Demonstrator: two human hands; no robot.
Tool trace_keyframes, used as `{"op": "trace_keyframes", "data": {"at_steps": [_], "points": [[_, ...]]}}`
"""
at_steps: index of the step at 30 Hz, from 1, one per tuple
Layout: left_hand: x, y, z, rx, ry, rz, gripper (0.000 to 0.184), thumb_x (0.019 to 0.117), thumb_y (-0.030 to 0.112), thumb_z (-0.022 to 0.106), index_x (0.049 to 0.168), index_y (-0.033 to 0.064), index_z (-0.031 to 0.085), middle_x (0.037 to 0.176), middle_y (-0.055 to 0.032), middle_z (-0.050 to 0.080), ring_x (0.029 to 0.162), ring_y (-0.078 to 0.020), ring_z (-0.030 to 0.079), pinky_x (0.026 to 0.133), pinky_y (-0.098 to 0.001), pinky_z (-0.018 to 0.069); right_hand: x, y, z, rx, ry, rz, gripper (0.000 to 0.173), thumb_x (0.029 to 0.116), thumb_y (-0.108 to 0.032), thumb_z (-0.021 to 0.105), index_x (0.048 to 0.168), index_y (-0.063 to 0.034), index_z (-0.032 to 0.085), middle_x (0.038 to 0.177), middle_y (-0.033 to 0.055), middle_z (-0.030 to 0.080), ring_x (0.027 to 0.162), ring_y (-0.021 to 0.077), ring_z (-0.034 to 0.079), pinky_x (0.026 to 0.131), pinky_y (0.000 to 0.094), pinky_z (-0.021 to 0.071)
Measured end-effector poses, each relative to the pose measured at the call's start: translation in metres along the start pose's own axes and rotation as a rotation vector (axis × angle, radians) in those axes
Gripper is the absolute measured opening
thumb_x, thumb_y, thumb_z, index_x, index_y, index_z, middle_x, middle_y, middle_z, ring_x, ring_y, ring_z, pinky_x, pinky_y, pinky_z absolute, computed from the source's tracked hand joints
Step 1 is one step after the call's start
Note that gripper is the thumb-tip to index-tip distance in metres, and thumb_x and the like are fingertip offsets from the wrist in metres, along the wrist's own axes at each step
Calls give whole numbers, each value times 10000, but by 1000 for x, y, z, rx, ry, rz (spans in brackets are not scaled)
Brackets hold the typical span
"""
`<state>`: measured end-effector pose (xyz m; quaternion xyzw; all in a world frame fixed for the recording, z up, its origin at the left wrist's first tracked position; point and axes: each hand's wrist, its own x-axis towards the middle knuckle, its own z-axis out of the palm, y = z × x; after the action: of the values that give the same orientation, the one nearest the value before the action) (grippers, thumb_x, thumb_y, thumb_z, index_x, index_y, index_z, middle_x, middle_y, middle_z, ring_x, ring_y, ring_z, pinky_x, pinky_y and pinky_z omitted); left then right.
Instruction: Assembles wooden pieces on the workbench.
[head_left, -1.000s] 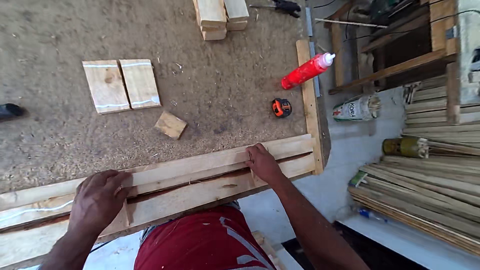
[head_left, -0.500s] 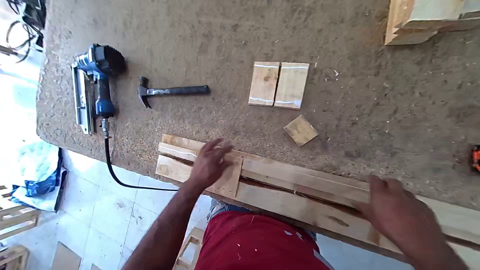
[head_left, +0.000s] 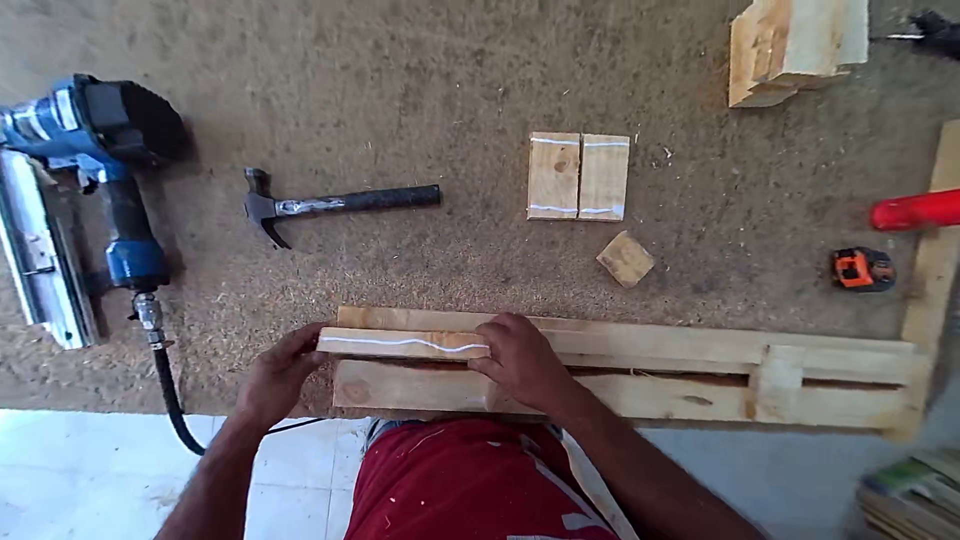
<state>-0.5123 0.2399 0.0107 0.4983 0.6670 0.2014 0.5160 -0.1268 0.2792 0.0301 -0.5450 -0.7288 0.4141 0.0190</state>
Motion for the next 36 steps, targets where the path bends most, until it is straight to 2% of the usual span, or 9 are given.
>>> {"op": "trace_keyframes", "data": {"at_steps": [2, 4, 8, 13, 20, 24, 27, 31, 36], "points": [[3, -4, -9, -182, -71, -85, 377, 1027, 179, 488, 1374, 84, 598, 1078, -81, 743, 855, -179, 726, 727, -355, 619, -10, -7, 2, 231, -25, 196, 490, 928, -432, 750, 1269, -88, 674, 1083, 69, 698, 973, 200, 686, 883, 440, 593], [11, -1, -7, -261, -101, -221, 334, 1085, 233, 418, 1287, 52, 613, 933, -88, 733, 765, -177, 715, 670, -332, 610, -15, -11, 15, 371, 69, 413, 539, 918, -463, 758, 1264, -68, 637, 966, 64, 733, 839, 198, 718, 785, 463, 615], [28, 15, 14, -132, -14, -429, 438, 1119, 369, 390, 1038, 15, 634, 774, -88, 679, 658, -199, 689, 612, -369, 605, -15, -19, 31, 285, 207, 595, 532, 894, -445, 792, 1211, -56, 615, 868, 59, 726, 764, 220, 710, 713, 481, 598], [35, 27, 16, 265, -74, -392, 425, 1077, 437, 496, 999, 64, 686, 764, -84, 712, 670, -247, 709, 652, -506, 601, -6, -16, 31, 25, 83, 539, 702, 940, -376, 744, 1543, -181, 443, 982, 96, 709, 830, 287, 698, 728, 538, 586], [34, 34, 15, 504, -68, -327, 425, 1043, 473, 551, 951, 82, 692, 759, -105, 717, 714, -306, 715, 688, -609, 562, 7, -13, 27, -151, 38, 425, 452, 931, -286, 750, 1354, -181, 628, 1098, 96, 727, 927, 307, 723, 733, 537, 592], [28, 33, 19, 575, 17, -241, 359, 1015, 425, 625, 988, 75, 697, 796, -145, 697, 754, -358, 689, 699, -654, 521, 7, -13, 24, -131, -5, 464, 472, 935, -276, 731, 1378, -183, 596, 1085, 90, 727, 926, 302, 721, 743, 534, 589], [26, 34, 25, 491, 112, -244, 266, 979, 347, 710, 1047, 90, 712, 884, -133, 710, 792, -325, 682, 730, -622, 524, 6, -13, 26, -125, 10, 477, 478, 934, -265, 736, 1380, -171, 591, 1077, 97, 729, 930, 309, 723, 747, 533, 592], [25, 33, 24, 468, 101, -269, 275, 979, 352, 710, 1018, 82, 737, 861, -137, 720, 786, -334, 690, 733, -640, 532, 10, -18, 24, -121, -37, 527, 469, 947, -259, 710, 1398, -199, 592, 1116, 108, 720, 965, 322, 716, 772, 551, 592], [27, 23, 25, 369, 87, -300, 360, 960, 386, 701, 1057, 40, 725, 908, -139, 725, 802, -291, 701, 772, -576, 564, 20, -29, 5, -83, -201, 644, 478, 960, -247, 640, 1411, -159, 507, 1005, 128, 730, 928, 349, 725, 758, 571, 574]]}}
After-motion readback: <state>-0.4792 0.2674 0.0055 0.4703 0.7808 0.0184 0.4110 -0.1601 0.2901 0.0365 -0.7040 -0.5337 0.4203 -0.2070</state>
